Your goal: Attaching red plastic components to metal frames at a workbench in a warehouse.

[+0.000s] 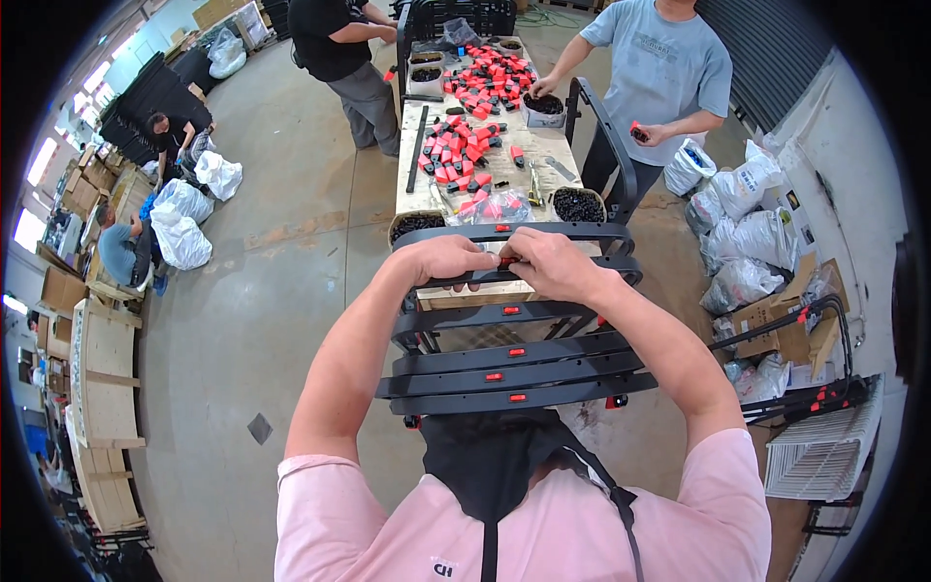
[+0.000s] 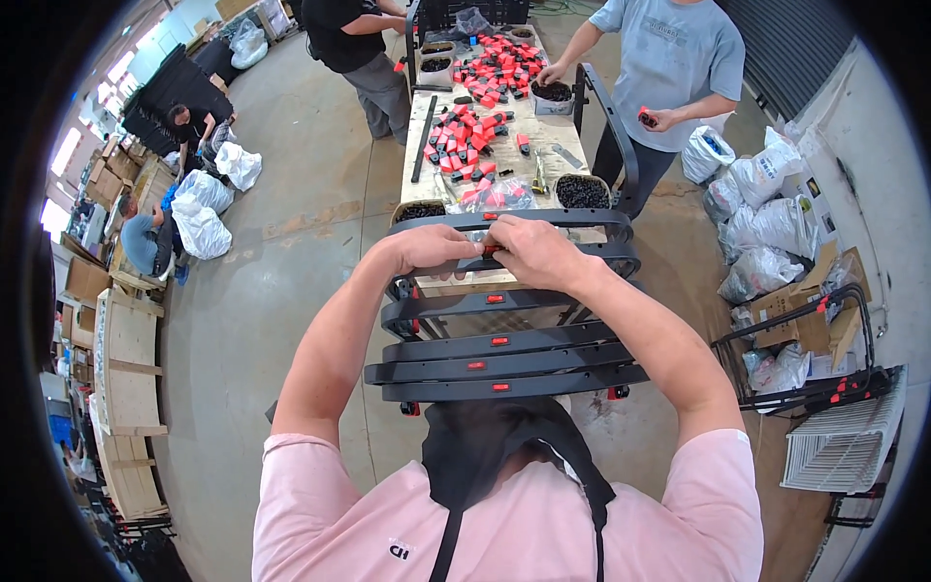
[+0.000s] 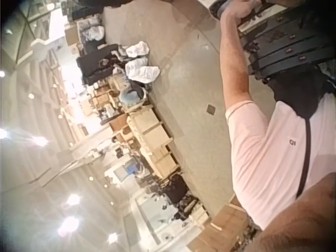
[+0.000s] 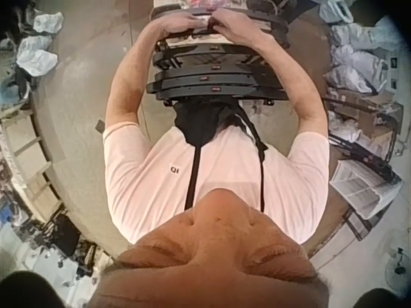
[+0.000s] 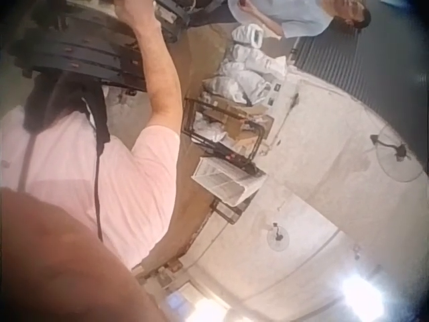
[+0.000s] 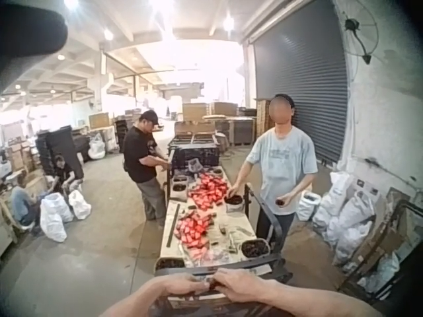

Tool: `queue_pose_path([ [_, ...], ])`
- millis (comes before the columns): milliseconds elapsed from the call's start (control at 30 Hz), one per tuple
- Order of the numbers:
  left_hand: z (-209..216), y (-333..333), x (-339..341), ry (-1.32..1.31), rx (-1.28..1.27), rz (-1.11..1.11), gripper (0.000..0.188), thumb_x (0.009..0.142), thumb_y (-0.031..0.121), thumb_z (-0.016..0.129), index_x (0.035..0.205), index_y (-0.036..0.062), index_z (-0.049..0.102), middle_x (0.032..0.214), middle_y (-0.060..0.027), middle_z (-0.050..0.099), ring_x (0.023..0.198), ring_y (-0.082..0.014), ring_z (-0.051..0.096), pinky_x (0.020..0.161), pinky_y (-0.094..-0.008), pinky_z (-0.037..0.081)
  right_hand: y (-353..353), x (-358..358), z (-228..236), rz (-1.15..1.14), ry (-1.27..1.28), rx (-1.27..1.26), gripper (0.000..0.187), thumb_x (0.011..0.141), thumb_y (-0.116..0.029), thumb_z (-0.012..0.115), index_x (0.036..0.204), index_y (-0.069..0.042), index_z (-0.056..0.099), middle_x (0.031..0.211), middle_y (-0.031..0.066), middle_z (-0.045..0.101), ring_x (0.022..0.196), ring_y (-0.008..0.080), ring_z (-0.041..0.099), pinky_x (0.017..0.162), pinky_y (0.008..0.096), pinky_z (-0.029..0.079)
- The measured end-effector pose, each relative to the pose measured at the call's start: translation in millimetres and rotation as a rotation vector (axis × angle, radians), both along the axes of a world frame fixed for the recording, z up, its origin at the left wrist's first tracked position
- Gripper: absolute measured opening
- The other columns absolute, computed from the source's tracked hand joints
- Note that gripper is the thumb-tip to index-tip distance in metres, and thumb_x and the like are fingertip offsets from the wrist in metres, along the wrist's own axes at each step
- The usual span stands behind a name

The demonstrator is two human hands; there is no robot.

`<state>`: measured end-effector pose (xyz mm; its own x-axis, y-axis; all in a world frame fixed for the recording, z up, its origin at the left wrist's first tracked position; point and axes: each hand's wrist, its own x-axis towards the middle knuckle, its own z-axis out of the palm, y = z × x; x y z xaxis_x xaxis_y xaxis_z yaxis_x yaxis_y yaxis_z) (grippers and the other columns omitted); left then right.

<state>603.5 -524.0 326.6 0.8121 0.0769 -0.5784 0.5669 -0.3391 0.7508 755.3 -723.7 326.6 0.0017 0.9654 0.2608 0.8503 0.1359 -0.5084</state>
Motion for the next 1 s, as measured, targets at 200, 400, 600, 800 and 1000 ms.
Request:
queue_pose_path([
  [200, 2, -5, 5, 0.0, 0.088, -0.042, 0.059, 0.102, 0.058, 0.066, 0.111, 0.0011, 0.08, 0.088, -0.0054, 0.075, 0.067, -0.0145, 0.061, 0.064, -0.034, 0.05, -3, 1, 1, 0.001, -0.118, -0.029, 0.013, 0.09, -0.004, 0.072, 0.101, -0.001, 0.064, 0.103, 0.0175, 0.068, 0.1, 0.0406, 0.07, 0.085, 0.051, 0.056],
  [400, -1, -4, 5, 0.038, -0.013, 0.003, 0.056, 0.103, 0.057, 0.069, 0.107, 0.0021, 0.079, 0.087, -0.0057, 0.075, 0.061, -0.0141, 0.06, 0.057, -0.032, 0.05, 1, 0, 6, -0.004, -0.14, -0.071, 0.014, 0.09, -0.004, 0.071, 0.102, -0.001, 0.066, 0.104, 0.0169, 0.068, 0.103, 0.0399, 0.069, 0.088, 0.0506, 0.056],
  [600, -6, 5, 8, 0.087, -0.131, -0.01, 0.049, 0.103, 0.05, 0.073, 0.106, 0.0019, 0.077, 0.084, -0.0059, 0.074, 0.062, -0.0139, 0.062, 0.055, -0.0312, 0.05, 9, 9, 5, -0.013, -0.029, -0.166, 0.017, 0.087, -0.007, 0.075, 0.102, -0.001, 0.071, 0.099, 0.0155, 0.069, 0.096, 0.0357, 0.07, 0.086, 0.0439, 0.057],
  [800, -9, 6, 11, 0.15, -0.187, 0.061, 0.046, 0.102, 0.05, 0.075, 0.102, 0.0039, 0.077, 0.079, -0.005, 0.07, 0.06, -0.0134, 0.06, 0.054, -0.0311, 0.048, 14, 23, 23, -0.231, 0.153, -0.653, 0.051, 0.107, -0.046, 0.065, 0.131, -0.002, 0.076, 0.11, 0.0143, 0.079, 0.099, 0.0233, 0.074, 0.088, 0.0396, 0.057],
  [1000, -4, 6, 18, 0.202, -0.257, 0.057, 0.042, 0.103, 0.047, 0.076, 0.104, 0.0044, 0.077, 0.081, -0.0051, 0.071, 0.061, -0.0125, 0.059, 0.054, -0.0303, 0.046, 15, 42, 0, -0.258, 0.548, -0.869, 0.061, 0.104, -0.055, 0.07, 0.123, 0.002, 0.079, 0.105, 0.0088, 0.079, 0.092, 0.0155, 0.069, 0.087, 0.0348, 0.055],
])
